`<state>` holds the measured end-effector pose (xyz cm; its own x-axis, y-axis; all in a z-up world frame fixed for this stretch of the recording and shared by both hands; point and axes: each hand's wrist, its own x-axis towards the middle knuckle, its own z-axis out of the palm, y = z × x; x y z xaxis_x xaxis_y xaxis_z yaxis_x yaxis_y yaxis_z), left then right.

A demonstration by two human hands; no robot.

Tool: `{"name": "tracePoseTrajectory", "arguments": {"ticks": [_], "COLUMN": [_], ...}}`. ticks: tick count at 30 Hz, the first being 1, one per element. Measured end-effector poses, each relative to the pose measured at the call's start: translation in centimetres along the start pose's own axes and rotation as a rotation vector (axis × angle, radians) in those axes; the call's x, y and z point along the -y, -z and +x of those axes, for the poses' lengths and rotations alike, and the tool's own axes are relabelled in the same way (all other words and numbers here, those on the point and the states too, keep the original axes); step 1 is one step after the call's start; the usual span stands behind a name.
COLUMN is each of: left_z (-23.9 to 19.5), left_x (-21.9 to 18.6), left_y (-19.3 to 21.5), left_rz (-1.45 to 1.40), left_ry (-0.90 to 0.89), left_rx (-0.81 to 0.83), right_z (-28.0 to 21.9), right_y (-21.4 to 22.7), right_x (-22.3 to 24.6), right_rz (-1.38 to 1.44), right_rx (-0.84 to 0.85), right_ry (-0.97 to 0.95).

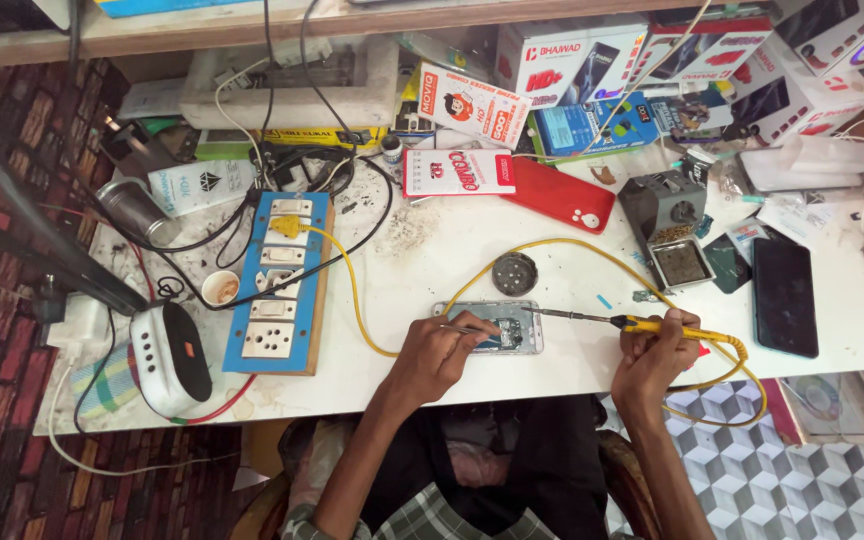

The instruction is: The person uses a soldering iron and tweezers to work on a small circuit board placed on a white surface. They repeatedly apply heat and adjust components on the board throughout the clip.

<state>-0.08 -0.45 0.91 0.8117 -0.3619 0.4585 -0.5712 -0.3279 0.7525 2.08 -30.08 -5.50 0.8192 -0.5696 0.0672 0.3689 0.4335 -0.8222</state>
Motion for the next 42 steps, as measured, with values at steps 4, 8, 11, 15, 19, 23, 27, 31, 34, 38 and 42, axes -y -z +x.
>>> {"name": "tracePoseTrajectory", "arguments": {"ticks": [4, 8, 11, 15, 19, 23, 27, 31, 34, 38, 42], "left_z": [-0.17, -0.25, -0.46, -0.15, -0.17, -0.31, -0.38, -0.28, -0.42, -0.15, -0.24], "left_x": [-0.14, 0.18, 0.36, 0.45, -0.01, 0.05, 0.11, 0.23, 0.11, -0.02, 0.22], "left_y": [-0.13, -0.28, -0.56, -0.27, 0.02, 0.06, -0.02, 0.24, 0.10, 0.34, 0.32], "left_rz": [0.022, 0.108, 0.129, 0.123, 0.059, 0.032, 0.036, 0.013, 0.004, -0.003, 0.021], "left_ry": [-0.014, 0.048, -0.085, 0.011, -0.014, -0.023, -0.027, 0.022, 0.035, 0.005, 0.085], "left_rx": [-0.027, 0.005, -0.046, -0.015, -0.038, -0.044, -0.043, -0.043, -0.038, -0.032, 0.001], "right_z": [-0.25, -0.39, -0.54, -0.49, -0.50, -0.44, -0.36, -0.03, -0.23, 0.00, -0.13], "right_y": [-0.23, -0.41, -0.36, -0.44, -0.46, -0.28, 0.00, -0.19, 0.15, -0.12, -0.14], "right_x": [0.27, 0.58, 0.72, 0.74, 0.66, 0.41, 0.26, -0.04, -0.05, 0.09, 0.08], "right_rz": [-0.027, -0.056, -0.051, -0.040, -0.071, -0.117, -0.116, -0.157, -0.199, -0.251, -0.289], "right_rx": [0.009, 0.034, 0.066, 0.094, 0.095, 0.125, 0.073, 0.062, 0.080, 0.116, 0.143], "right_ry": [0.016, 0.014, 0.045, 0.058, 0.069, 0.075, 0.050, 0.040, 0.023, -0.015, 0.011]}}
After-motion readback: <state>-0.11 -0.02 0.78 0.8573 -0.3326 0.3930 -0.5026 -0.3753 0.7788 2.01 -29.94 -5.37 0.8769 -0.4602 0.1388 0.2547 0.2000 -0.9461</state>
